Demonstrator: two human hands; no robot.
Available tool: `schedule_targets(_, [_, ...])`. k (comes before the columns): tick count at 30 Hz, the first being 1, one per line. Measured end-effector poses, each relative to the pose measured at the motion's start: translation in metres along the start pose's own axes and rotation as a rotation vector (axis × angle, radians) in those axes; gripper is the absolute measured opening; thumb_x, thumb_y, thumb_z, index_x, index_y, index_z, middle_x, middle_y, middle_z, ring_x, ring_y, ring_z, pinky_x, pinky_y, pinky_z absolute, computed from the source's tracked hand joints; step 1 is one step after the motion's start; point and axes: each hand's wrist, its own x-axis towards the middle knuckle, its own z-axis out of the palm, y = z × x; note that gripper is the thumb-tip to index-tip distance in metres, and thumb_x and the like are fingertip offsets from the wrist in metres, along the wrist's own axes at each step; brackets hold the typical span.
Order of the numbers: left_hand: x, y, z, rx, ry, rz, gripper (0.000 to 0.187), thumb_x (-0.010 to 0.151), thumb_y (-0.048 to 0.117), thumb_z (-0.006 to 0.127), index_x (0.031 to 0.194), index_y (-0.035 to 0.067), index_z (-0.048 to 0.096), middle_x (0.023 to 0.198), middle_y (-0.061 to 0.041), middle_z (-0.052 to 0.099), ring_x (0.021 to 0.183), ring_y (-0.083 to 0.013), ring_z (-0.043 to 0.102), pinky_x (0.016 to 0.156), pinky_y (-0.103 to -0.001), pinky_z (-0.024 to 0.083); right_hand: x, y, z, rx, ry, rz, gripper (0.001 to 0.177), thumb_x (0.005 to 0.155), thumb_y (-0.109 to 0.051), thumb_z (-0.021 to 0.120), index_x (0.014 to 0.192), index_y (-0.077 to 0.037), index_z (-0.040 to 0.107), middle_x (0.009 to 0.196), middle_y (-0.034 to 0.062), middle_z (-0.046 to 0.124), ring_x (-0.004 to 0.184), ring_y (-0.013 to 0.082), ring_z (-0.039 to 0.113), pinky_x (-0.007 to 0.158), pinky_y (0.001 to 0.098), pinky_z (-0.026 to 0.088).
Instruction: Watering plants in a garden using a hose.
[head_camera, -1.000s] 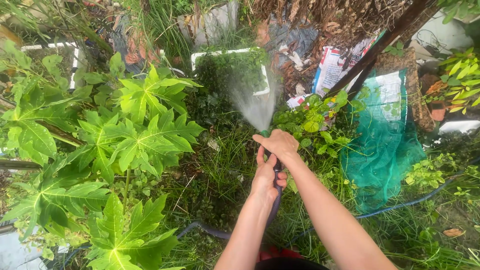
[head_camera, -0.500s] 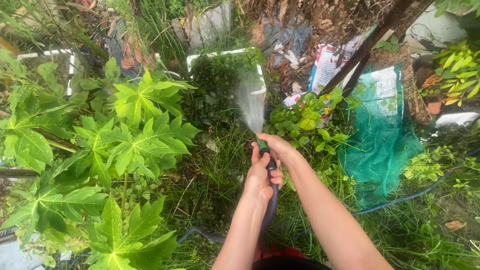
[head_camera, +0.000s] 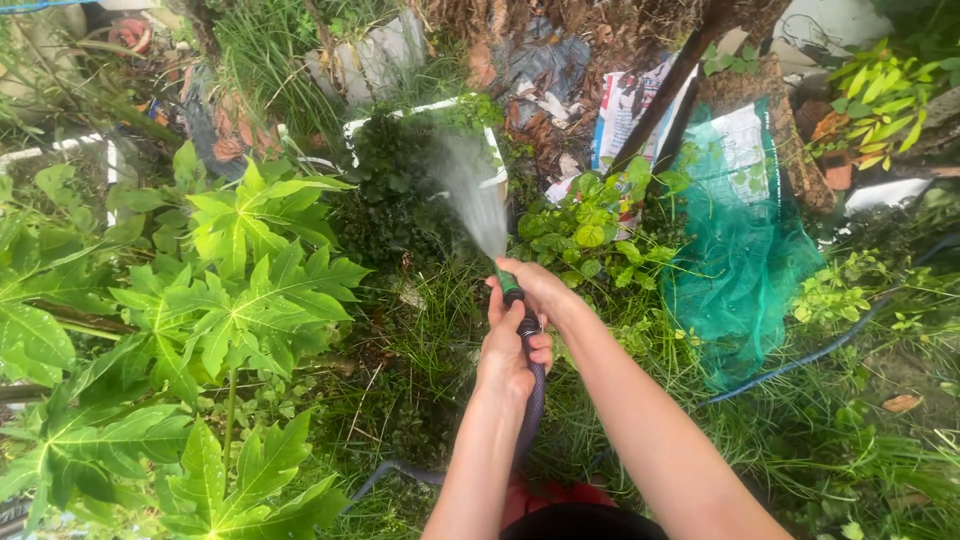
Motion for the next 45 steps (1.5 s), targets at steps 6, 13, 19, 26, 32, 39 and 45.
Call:
schedule_targets(6, [0.002, -0.006, -0.003, 0.008, -0.001, 0.024, 0.045, 0.106, 0.03, 0.046, 0.143, 0.057, 0.04, 0.089, -0.007, 0.054, 0.049, -0.0106, 0.043, 0.04, -0.02, 0.029, -0.009, 0.004, 0.003, 0.062, -0.017, -0.053, 0.046, 0.098, -0.046, 0.057, 0.105, -0.003, 0.069, 0.08, 0.0024, 0.067, 0.069, 0.0131, 0.06, 0.063, 0.031, 0.053])
schedule_targets(13, [-0.025, -0.003, 0.005, -0.007, 0.123, 0.141, 0.045, 0.107, 0.031, 0.045, 0.143, 0.056, 0.037, 0.092, -0.005, 0.054, 0.051, -0.0099, 0.044, 0.041, -0.02, 0.031, -0.017, -0.005, 0.033, -0.013, -0.129, 0.001, 0.047, 0.097, -0.047, 0.059, 0.107, -0.002, 0.071, 0.076, 0.0007, 0.068, 0.065, 0.0127, 0.059, 0.058, 0.0299, 0.052])
schedule_targets(19, [-0.006, -0.015, 0.013, -0.02, 0.039, 0.084, 0.044, 0.107, 0.029, 0.047, 0.141, 0.056, 0.04, 0.09, -0.005, 0.053, 0.05, -0.0109, 0.043, 0.04, -0.02, 0.029, -0.016, -0.001, -0.001, 0.046, -0.06, -0.022, 0.046, 0.099, -0.048, 0.059, 0.104, -0.004, 0.071, 0.076, 0.0024, 0.066, 0.063, 0.0135, 0.059, 0.057, 0.0301, 0.051])
schedule_targets(26, [-0.007, -0.013, 0.009, -0.032, 0.075, 0.044, 0.043, 0.106, 0.031, 0.048, 0.141, 0.055, 0.04, 0.089, -0.006, 0.054, 0.05, -0.0115, 0.044, 0.04, -0.02, 0.03, -0.013, -0.002, 0.006, -0.04, -0.02, 0.009, 0.048, 0.098, -0.049, 0.059, 0.104, -0.003, 0.072, 0.073, 0.0019, 0.066, 0.061, 0.0133, 0.058, 0.054, 0.0282, 0.049])
schedule_targets(32, [-0.014, -0.004, -0.003, -0.074, 0.105, 0.153, 0.045, 0.107, 0.029, 0.048, 0.143, 0.053, 0.04, 0.088, -0.004, 0.054, 0.05, -0.0102, 0.044, 0.04, -0.02, 0.03, -0.023, -0.007, 0.036, -0.112, -0.097, 0.012, 0.05, 0.097, -0.05, 0.057, 0.105, -0.003, 0.073, 0.07, 0.0009, 0.065, 0.058, 0.013, 0.057, 0.051, 0.0287, 0.046])
schedule_targets(39, [-0.008, -0.008, 0.005, -0.051, 0.078, 0.032, 0.044, 0.107, 0.031, 0.046, 0.144, 0.054, 0.04, 0.087, -0.005, 0.054, 0.051, -0.0106, 0.045, 0.04, -0.02, 0.03, -0.004, 0.002, 0.009, -0.038, 0.026, 0.062, 0.05, 0.097, -0.049, 0.058, 0.103, -0.001, 0.07, 0.075, 0.0044, 0.065, 0.06, 0.0154, 0.058, 0.054, 0.0321, 0.05])
schedule_targets(45, [-0.012, -0.012, 0.0, -0.037, 0.101, 0.108, 0.046, 0.106, 0.028, 0.049, 0.143, 0.052, 0.038, 0.088, -0.005, 0.055, 0.052, -0.0117, 0.046, 0.041, -0.021, 0.03, -0.007, 0.006, 0.016, -0.103, -0.038, -0.013, 0.053, 0.097, -0.051, 0.061, 0.104, 0.0, 0.073, 0.076, 0.0036, 0.066, 0.061, 0.0143, 0.059, 0.055, 0.0305, 0.05])
